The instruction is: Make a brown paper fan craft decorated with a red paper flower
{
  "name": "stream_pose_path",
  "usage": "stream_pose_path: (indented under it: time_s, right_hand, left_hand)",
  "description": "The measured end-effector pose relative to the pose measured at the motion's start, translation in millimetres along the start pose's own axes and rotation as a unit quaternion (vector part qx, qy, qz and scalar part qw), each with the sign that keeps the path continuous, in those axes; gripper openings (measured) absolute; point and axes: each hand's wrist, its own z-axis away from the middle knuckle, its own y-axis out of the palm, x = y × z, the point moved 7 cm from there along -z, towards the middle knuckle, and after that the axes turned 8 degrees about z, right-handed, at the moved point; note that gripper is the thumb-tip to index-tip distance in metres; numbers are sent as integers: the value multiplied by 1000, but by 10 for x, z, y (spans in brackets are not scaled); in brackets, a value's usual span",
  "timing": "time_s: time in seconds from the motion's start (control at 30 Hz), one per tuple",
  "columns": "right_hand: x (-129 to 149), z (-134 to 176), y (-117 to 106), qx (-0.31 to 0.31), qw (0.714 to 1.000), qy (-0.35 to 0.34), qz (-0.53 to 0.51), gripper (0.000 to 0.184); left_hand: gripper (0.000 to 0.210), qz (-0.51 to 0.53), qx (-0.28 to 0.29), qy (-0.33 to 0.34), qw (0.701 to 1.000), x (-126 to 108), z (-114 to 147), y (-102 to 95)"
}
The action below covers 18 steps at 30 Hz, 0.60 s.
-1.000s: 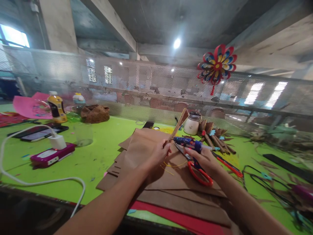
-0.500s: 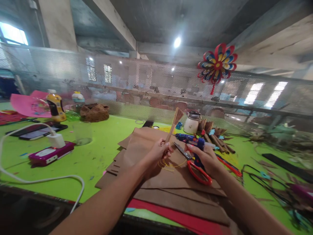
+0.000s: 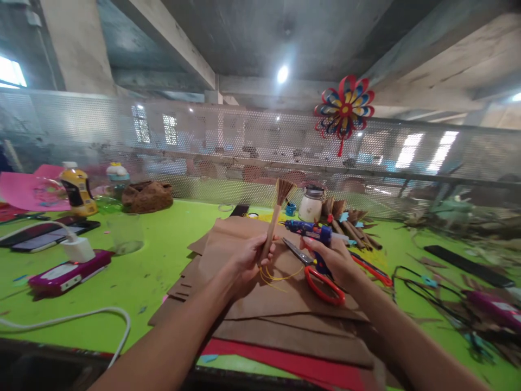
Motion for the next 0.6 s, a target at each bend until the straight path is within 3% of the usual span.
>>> stream_pose_path:
  time_s: [0.1,0.37,0.6]
  right_hand:
    - [2,-5,-12,-4,1000,4,1,25]
    - [3,-4,-27,-3,1000,10,-11,25]
    - [-138,-18,97,32,999,8,-11,28]
  left_hand:
    - [16,-21,-8,21,1000,-37,12,17]
    - [25,-137,-27,121,983,-148,70,96]
    - [28,-196,-75,141,968,-143,83,38]
